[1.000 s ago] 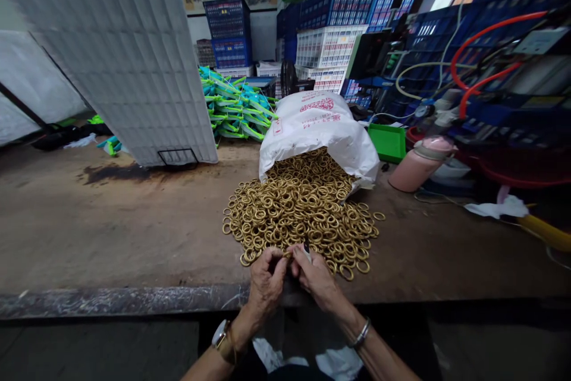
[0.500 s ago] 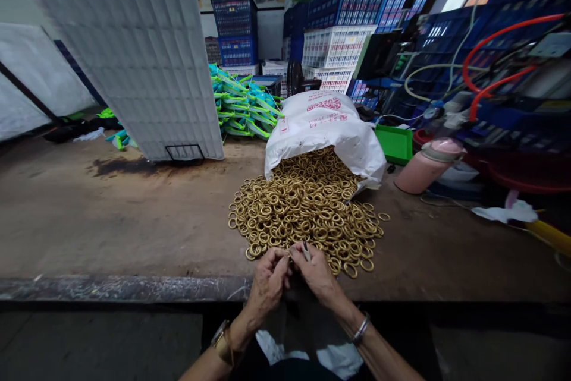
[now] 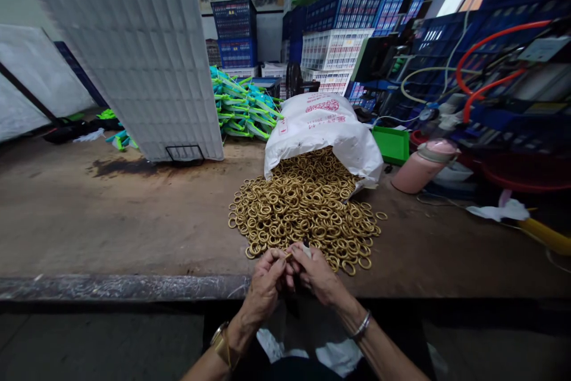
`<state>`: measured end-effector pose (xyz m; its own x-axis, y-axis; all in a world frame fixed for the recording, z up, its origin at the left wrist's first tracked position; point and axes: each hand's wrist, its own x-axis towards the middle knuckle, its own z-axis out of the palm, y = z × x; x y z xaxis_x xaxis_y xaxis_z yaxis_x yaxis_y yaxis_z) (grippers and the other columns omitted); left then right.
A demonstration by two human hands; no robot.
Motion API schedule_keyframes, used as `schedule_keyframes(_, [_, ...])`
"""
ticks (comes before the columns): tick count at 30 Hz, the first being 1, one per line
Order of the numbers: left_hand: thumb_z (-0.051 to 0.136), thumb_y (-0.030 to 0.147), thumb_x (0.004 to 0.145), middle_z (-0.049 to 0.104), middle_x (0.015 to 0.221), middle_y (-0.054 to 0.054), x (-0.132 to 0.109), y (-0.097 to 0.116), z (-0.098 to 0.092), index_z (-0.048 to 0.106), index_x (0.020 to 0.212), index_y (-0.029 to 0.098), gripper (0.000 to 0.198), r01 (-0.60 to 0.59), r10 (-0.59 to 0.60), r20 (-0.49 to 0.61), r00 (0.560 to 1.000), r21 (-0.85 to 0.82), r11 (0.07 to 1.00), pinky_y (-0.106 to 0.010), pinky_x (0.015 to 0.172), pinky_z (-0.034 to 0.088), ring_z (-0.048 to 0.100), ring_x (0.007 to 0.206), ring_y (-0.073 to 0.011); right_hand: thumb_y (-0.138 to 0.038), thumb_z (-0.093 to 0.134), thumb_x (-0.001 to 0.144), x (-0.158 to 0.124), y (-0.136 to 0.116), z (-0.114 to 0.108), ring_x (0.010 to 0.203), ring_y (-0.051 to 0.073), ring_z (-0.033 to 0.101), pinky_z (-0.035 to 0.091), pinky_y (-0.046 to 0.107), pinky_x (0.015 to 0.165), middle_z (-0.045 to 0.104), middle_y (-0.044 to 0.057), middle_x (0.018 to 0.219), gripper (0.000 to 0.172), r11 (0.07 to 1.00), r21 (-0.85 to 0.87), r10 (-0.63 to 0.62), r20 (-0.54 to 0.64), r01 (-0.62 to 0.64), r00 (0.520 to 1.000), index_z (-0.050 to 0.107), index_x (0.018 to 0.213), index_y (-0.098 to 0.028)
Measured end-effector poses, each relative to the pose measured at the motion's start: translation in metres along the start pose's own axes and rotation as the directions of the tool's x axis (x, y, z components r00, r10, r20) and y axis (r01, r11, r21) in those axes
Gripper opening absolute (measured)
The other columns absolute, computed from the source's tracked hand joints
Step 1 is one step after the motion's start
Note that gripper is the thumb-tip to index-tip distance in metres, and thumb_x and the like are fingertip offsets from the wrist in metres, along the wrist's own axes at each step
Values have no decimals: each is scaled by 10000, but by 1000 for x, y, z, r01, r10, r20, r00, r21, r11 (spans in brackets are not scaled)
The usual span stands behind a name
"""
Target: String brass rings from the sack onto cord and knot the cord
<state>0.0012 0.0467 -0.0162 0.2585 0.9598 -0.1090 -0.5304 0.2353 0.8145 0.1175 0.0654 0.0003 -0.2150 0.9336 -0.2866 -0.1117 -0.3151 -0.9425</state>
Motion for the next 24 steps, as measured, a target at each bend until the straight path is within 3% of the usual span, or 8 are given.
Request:
schedule_keyframes(3, [594, 385, 758, 552, 662, 17, 0, -2, -1, 499, 779, 158, 247, 8, -8, 2, 1000, -28, 1000, -199, 495, 413, 485, 483, -61, -468, 496, 741, 3, 2, -1, 329, 35, 267, 184, 179, 333, 406, -89, 464, 303, 999, -38, -28, -20, 27, 999, 430, 624, -196])
schedule_keyframes(7, [574, 412, 766, 554, 644, 14, 0, -2, -7, 529, 803, 147, 271, 60, -56, -46, 997, 100, 993, -201, 481, 434, 496, 474, -65, -459, 485, 748, 7, 6, -4, 409, 78, 403, 320, 204, 423, 453, -60, 460, 306, 960, -248, -151, -76, 128, 986, 463, 596, -194])
schedule_keyframes(12, [563, 439, 759, 545, 565, 20, -2, -1, -12, 534, 739, 139, 302, 116, -101, -83, 991, 206, 972, -184, 428, 399, 462, 414, -57, -437, 438, 785, 7, 6, -3, 495, 102, 431, 354, 221, 498, 488, -41, 512, 295, 865, -459, -247, -37, 203, 968, 507, 646, -186])
schedule_keyframes(19, [591, 421, 749, 546, 600, 21, -6, -3, -13, 535, 754, 152, 275, 68, -65, -47, 997, 54, 996, -193, 450, 395, 451, 439, -60, -398, 393, 795, 9, 5, -3, 490, 106, 395, 333, 224, 492, 440, -45, 509, 279, 861, -475, -221, -34, 179, 975, 502, 647, -188])
schedule_keyframes(24, [578, 426, 760, 550, 608, 19, -4, -2, -13, 530, 770, 158, 272, 73, -69, -80, 994, 44, 996, -198, 470, 392, 457, 447, -63, -335, 355, 807, 7, 9, -5, 539, 126, 439, 323, 230, 524, 487, -13, 565, 256, 725, -667, -257, -33, 170, 966, 474, 629, -194])
